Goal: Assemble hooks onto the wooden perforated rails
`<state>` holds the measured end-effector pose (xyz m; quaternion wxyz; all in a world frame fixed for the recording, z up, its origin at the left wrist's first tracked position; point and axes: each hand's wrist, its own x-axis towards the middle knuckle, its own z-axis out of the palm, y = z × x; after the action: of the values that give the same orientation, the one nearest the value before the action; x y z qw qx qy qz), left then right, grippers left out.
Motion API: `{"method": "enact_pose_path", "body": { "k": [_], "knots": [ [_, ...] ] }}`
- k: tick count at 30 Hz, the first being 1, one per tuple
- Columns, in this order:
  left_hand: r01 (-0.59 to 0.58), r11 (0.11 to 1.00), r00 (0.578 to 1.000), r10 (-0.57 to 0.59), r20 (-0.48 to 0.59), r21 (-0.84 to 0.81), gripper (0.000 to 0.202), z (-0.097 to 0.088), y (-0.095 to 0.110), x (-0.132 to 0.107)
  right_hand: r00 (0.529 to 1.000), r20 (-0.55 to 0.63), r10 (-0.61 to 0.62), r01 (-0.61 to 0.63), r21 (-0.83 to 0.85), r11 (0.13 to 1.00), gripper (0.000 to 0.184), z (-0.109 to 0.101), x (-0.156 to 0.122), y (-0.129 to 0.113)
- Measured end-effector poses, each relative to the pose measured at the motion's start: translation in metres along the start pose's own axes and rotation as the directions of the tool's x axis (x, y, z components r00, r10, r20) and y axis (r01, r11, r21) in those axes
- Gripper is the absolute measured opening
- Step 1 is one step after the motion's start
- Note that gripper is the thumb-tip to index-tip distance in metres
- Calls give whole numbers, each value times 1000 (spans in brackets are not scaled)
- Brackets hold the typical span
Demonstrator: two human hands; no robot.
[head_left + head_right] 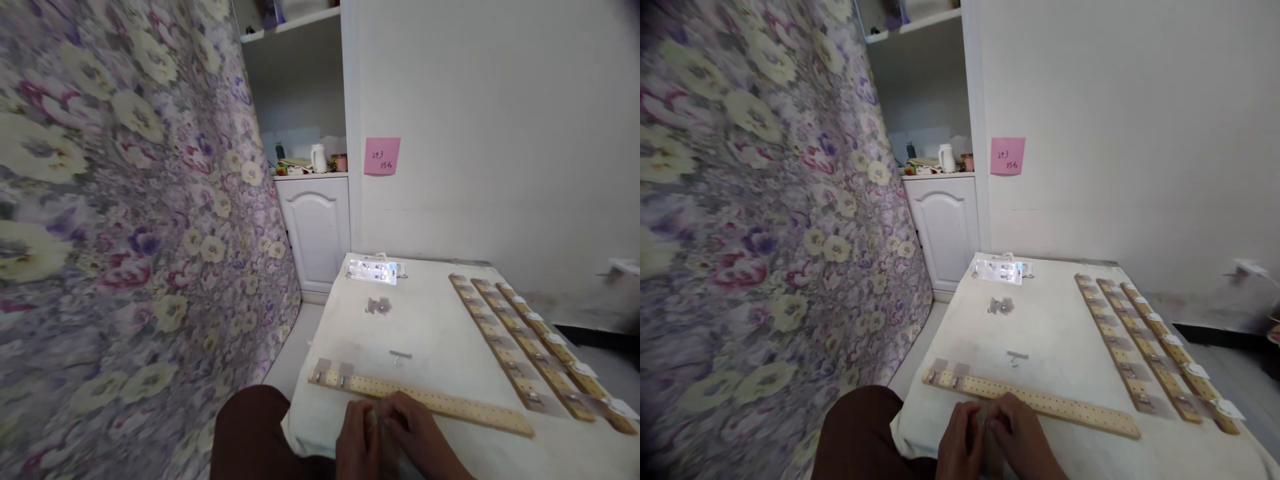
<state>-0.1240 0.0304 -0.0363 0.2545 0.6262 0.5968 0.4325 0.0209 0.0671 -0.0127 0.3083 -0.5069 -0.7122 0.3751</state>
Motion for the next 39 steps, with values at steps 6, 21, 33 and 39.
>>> {"method": "enact_pose_path", "body": {
  "k": [6, 21, 33, 39],
  "knots": [
    [-53, 999, 996, 52, 66, 10, 17, 1, -5, 4, 1000, 4, -7, 7, 5, 1000, 9, 7, -2, 2],
    [27, 999, 998, -30, -53, -40, 21, -10, -4, 9, 990, -115, 80, -63, 144, 988, 23, -5, 7, 11],
    [-19, 1000, 996, 20, -82, 14, 20, 1, -11, 20, 996, -86, -19, 21, 30, 999, 18, 1, 51, 9],
    [17, 999, 996, -14, -93, 32, 19, 1, -9, 27, 996, -88, -13, 10, -34, 999, 18, 9, 67, 15]
  ]
}}
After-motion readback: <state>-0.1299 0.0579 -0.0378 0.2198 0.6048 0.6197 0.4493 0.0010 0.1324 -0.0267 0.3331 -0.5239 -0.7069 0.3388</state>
